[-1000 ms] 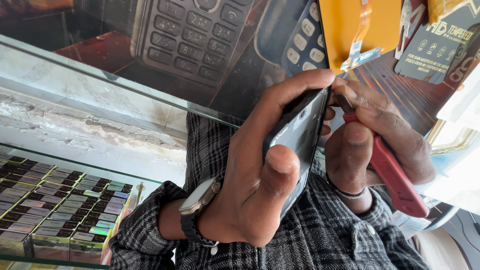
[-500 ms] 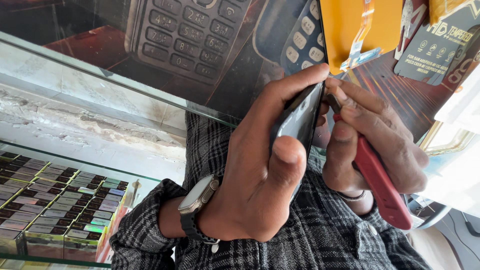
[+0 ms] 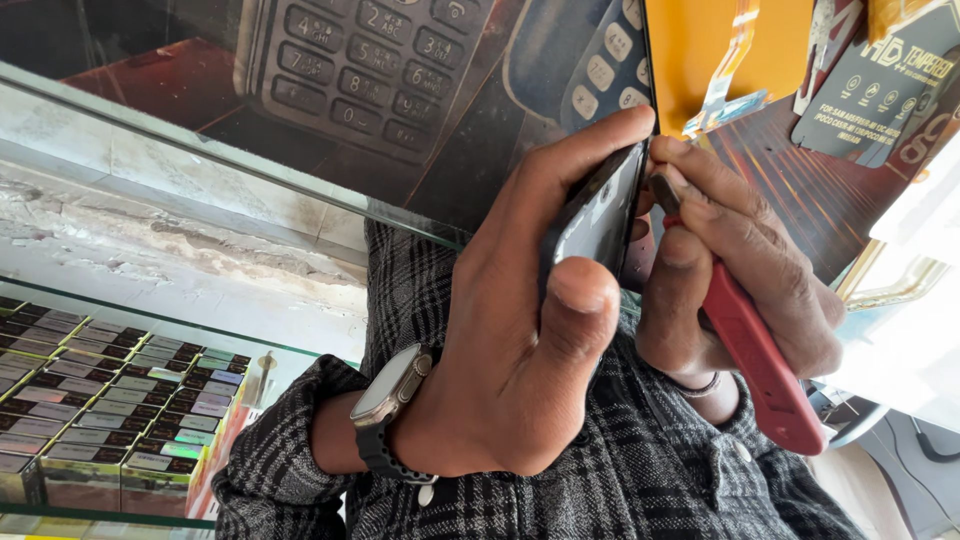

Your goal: The person handles a smartphone, peels a protective film from its screen, and uses a red plastic pry tool to separate the back cover from the frame. The person works at a glass counter with various phone parts and accessories visible.

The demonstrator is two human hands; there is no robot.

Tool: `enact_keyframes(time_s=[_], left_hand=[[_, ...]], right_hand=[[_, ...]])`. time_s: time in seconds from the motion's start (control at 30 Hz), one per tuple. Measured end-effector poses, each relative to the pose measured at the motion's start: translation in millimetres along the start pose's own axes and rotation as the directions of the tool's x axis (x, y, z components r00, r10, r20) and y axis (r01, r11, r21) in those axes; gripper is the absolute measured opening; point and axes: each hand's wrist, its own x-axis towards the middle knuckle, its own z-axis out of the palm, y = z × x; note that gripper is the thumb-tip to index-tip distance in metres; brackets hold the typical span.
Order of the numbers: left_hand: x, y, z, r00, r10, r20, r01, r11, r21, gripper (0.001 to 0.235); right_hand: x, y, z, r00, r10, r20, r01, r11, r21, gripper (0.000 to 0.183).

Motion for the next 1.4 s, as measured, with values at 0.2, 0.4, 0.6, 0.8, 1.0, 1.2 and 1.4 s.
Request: enact_keyframes(time_s=[0.2,0.4,0.6,0.8,1.0,1.2,1.4], left_hand=[[0,-3,0,0.999,0.043,0.002,-0.043,0.999,0.032,0.079],[2,-4,-2,1.000,0.005,0.009,-0.005,1.000,0.022,0.079],[5,-1,-1,1.000,0.008,0.029,-0.007,0.999,-0.042,0.080],[7,0,1,0.999,-0.004,0.040,0.006,0.998,-0.067,0.081],[6,-3,4,0.999,-0.010,0.033,0.013,0.996,-0.083,0.079],[4,-6,5,1.000,-0.002,0.014,0.003,0.998,-0.065,0.077],[5,-7,3,1.000,-0.005,0.007,0.005,1.000,-0.020,0.077]], right_hand=[[18,11,10,0.996,-0.075,-0.047,0.080,0.990,0.118,0.015],[7,14,4,0.998,-0.051,-0.024,0.052,0.998,0.043,0.016],[-7,24,22,0.964,0.041,-0.262,0.031,0.964,0.265,0.029],[-3,29,25,0.952,0.034,-0.305,0.054,0.960,0.275,0.032],[1,31,26,0.950,0.012,-0.311,0.082,0.954,0.289,0.031],[-4,28,23,0.963,0.054,-0.265,0.022,0.961,0.275,0.031],[1,19,13,0.988,0.046,-0.150,-0.018,0.982,0.187,0.027]])
